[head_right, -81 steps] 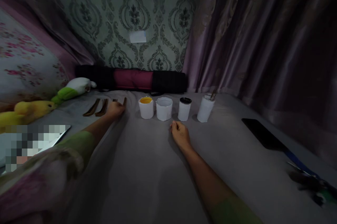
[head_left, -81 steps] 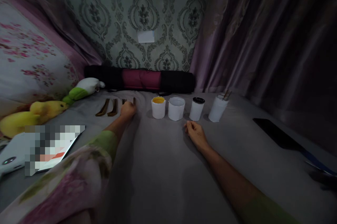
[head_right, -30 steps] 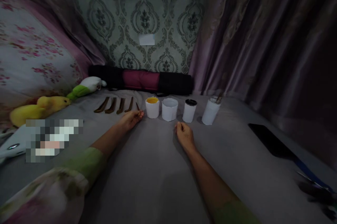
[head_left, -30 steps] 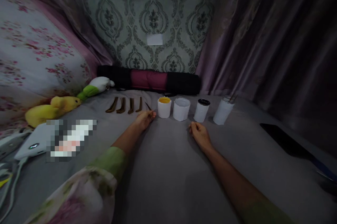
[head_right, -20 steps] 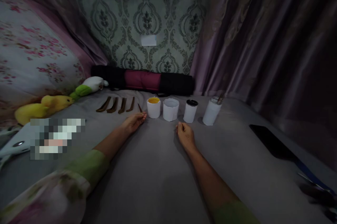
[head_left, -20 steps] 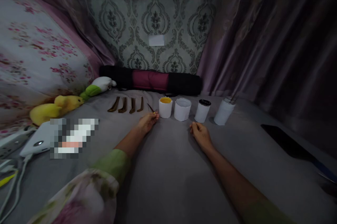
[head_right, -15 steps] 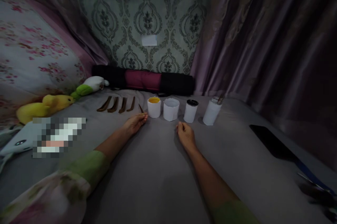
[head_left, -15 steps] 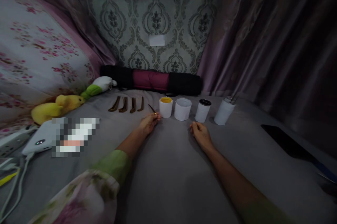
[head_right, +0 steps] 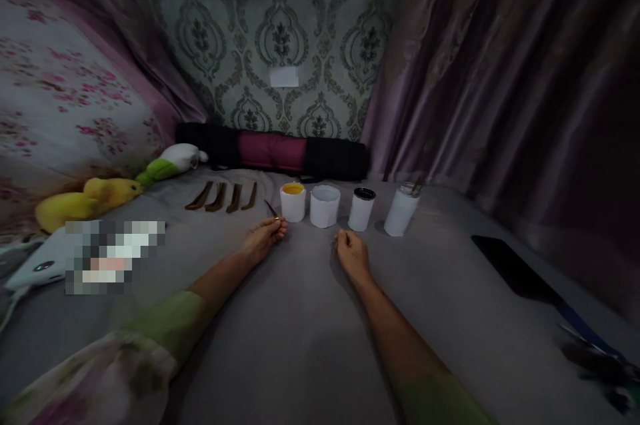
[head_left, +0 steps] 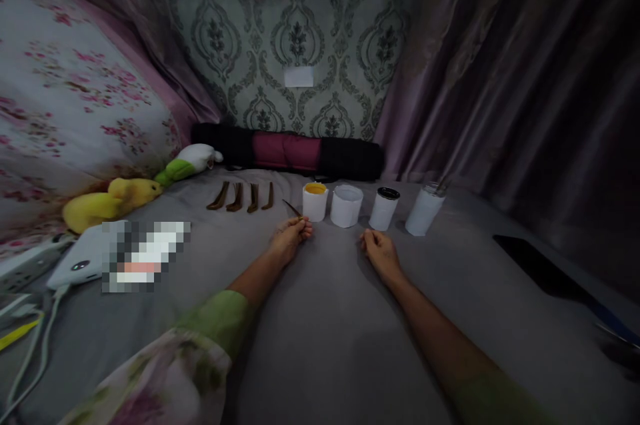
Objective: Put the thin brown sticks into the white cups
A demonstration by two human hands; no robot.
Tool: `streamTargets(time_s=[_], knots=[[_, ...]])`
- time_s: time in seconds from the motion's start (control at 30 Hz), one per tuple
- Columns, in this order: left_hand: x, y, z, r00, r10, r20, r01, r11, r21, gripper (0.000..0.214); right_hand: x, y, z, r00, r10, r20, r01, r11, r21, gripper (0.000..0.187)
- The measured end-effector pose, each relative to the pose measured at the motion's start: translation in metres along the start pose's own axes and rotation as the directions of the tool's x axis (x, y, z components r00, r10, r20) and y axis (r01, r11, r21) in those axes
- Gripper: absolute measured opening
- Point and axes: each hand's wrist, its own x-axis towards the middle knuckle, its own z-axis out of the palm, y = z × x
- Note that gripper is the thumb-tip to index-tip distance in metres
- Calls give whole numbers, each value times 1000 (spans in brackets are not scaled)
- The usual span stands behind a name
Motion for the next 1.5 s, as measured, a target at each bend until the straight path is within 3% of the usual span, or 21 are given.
streamTargets(time_s=[0.4, 0.8, 1.23, 1.5], knots=[[-11, -8, 2, 981, 192, 10, -192, 971, 141, 12, -2, -4, -2, 1000, -8, 13, 8, 1000, 11, 41], [-24, -6, 3, 894, 438, 97, -432, 784, 445, 20, -5, -7, -4, 999, -3, 36, 1, 999, 39, 41], [-24, -11, -1, 838, 493, 235, -533, 644, 549, 22, -6, -10, -6, 999, 8, 54, -14, 995, 103, 42], [-31, -9, 2, 826, 494, 271, -558, 649, 518, 17, -6, -11, -6, 998, 3, 57, -10, 993, 121, 42]])
